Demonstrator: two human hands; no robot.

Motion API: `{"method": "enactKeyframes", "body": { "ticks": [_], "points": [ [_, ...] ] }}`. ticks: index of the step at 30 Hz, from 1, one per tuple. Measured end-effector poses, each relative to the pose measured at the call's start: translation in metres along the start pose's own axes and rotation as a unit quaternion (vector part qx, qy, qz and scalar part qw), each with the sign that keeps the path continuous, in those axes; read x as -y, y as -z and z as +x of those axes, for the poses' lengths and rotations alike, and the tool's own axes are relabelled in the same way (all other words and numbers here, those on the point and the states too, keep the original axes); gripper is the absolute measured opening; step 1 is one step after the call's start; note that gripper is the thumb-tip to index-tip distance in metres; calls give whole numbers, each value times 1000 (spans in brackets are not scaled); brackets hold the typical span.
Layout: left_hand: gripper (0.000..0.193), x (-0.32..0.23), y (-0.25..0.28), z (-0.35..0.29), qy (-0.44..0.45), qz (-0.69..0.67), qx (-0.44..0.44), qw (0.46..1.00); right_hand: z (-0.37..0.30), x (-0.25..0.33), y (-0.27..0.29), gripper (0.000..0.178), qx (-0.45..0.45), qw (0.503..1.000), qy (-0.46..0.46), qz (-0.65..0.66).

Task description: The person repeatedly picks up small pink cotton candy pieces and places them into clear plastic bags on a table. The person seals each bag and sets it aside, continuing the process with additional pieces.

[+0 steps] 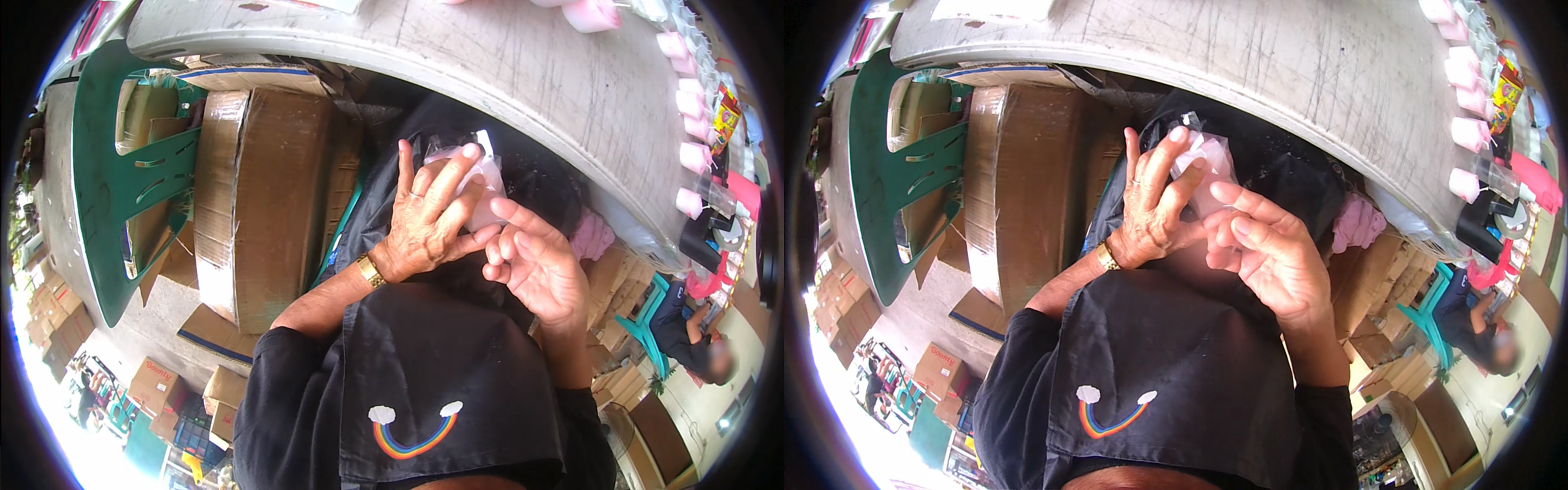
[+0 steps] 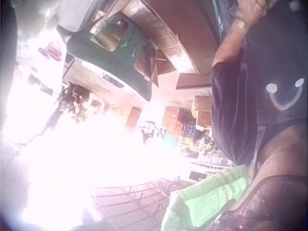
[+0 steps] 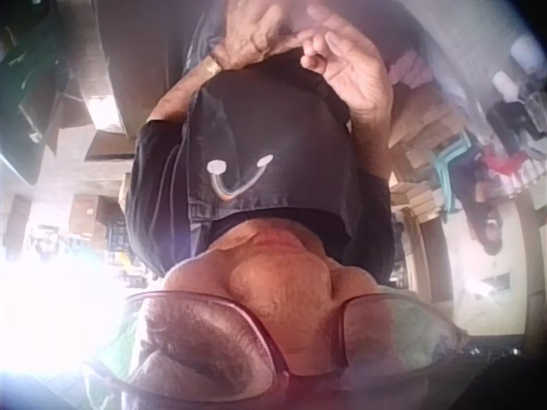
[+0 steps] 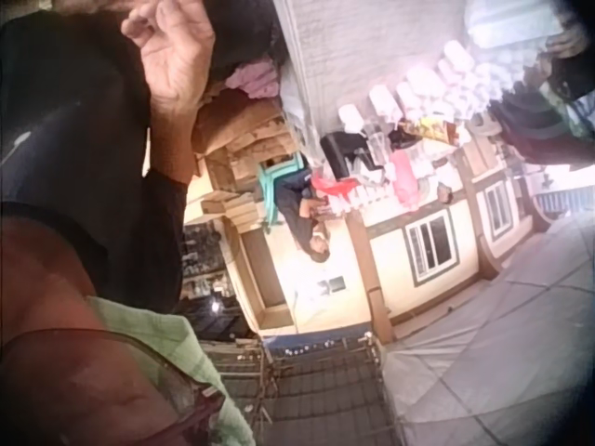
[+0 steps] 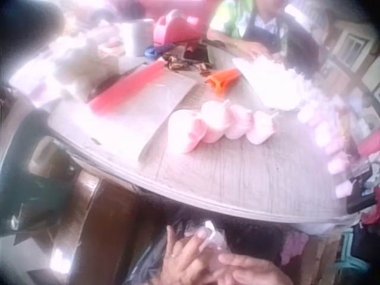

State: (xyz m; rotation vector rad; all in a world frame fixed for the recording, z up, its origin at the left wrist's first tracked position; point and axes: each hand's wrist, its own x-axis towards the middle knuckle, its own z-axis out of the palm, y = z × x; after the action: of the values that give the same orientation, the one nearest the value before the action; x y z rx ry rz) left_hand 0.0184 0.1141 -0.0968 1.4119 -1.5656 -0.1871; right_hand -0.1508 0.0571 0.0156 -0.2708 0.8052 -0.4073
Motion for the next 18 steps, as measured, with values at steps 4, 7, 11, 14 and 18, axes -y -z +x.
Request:
{"method": "enactKeyframes", "body": {
  "ticks": [4,7,11,14,18],
  "points": [
    [70,0,1,0,-12,25,-3,1000,-1,-2,-1,43,2,1000,8,5],
    [57,0,-1,0,1,-1,-21,1000,-2,-4,-1,43,0,1000,10,11],
    [57,0,-1,-1,-14,12,2,1000,-4,-6,0,43,-7,1000,12,15],
    [56,0,1,0,-11,12,5,1000,-4,-8,1,43,-4,1000,14,26],
    [66,1,1,0,-17,18,-3,1000,-5,-8,1,43,-11,999,13,35]
  ]
}}
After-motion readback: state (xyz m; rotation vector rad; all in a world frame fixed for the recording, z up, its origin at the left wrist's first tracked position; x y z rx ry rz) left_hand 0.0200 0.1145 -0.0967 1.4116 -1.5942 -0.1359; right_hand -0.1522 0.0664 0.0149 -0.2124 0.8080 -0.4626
